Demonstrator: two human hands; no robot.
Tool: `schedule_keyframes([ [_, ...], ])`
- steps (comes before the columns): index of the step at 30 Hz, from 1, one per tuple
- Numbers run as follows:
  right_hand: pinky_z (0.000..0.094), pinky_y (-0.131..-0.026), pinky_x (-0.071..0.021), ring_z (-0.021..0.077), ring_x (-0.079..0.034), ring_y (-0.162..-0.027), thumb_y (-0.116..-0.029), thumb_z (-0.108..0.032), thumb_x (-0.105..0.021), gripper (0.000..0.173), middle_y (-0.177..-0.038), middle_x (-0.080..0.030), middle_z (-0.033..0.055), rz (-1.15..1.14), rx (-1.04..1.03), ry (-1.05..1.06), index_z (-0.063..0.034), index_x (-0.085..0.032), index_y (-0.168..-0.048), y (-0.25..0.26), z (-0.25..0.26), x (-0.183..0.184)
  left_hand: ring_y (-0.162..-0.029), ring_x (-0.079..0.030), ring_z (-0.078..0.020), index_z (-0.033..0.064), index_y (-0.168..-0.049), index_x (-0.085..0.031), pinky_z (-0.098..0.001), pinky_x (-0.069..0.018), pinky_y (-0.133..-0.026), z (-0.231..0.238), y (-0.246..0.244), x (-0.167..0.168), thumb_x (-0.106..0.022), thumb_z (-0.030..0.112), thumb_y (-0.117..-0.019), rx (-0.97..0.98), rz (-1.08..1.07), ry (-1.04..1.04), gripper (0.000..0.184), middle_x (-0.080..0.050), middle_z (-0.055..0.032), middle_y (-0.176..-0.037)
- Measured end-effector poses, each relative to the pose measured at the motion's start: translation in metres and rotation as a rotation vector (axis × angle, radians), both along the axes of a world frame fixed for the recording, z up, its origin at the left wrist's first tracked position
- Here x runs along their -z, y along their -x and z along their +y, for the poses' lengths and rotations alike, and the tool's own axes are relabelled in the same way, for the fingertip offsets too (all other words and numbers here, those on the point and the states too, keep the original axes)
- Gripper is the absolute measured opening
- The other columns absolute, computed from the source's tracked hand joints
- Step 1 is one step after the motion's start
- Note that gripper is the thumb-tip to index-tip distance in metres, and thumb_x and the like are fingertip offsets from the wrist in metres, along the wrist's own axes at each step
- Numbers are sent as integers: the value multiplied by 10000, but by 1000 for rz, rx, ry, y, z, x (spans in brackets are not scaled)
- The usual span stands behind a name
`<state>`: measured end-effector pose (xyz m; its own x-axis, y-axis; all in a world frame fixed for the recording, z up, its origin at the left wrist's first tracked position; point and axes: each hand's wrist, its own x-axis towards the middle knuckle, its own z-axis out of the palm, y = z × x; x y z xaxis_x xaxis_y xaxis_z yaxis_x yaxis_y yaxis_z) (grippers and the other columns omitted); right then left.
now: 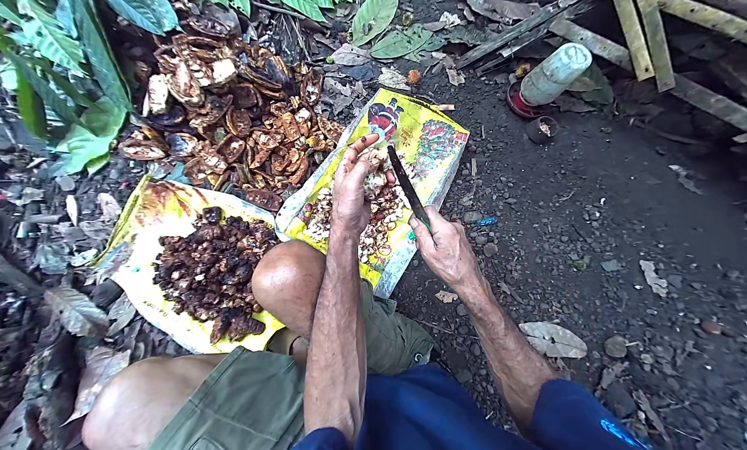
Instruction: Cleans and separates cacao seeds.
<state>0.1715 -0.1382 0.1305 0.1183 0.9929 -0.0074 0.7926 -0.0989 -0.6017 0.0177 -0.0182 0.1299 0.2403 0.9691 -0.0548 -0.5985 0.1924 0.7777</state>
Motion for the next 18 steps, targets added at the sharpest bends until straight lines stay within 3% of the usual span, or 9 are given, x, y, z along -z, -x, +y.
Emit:
schedule_keyframes([
  [2, 398, -548, -491, 187, -583, -556, -1090, -349, -454, 314, -615, -527, 30, -27, 0, -2, -82, -614, -1049, 1, -2, -2, -795, -647, -176, 20, -1396, -518, -305, -568, -662, 1, 0, 1, -426, 65, -967, 12, -12, 6, 441, -637, -159, -1208],
  [6, 440, -533, -456, 241, -562, -551, -1080, -323, -452, 303, -604, -507, 55, -130, -9, -43, -75, -622, -1040, 1, -4, -2, -776, -666, -152, 0, -1299, -604, -270, -560, -616, 0, 0, 1, -459, 55, -984, -22, -28, 44, 351, -687, -158, -1162],
  [11, 466, -529, -468, 278, -595, -562, -1072, -275, -470, 276, -625, -555, 87, -190, -23, -85, -58, -639, -1040, -4, -7, 1, -872, -674, -151, -14, -1329, -602, -294, -570, -730, -1, 0, -1, -433, 34, -1015, -46, 37, 98, 360, -671, -136, -1256],
  [16, 496, -538, -484, 314, -631, -595, -1067, -262, -480, 264, -660, -595, 115, -225, -25, -54, -60, -649, -1086, -8, -6, 0, -794, -646, -117, 5, -1350, -601, -274, -549, -677, 0, -2, 0, -385, 60, -1028, -34, 127, 27, 392, -671, -107, -1247],
  [18, 493, -545, -487, 314, -630, -596, -1071, -259, -467, 259, -657, -589, 113, -232, -38, -28, -68, -639, -1093, -11, -4, 3, -868, -643, -120, 28, -1363, -596, -296, -551, -724, 1, -2, 3, -351, 87, -1030, -12, 217, -42, 417, -656, -91, -1251],
])
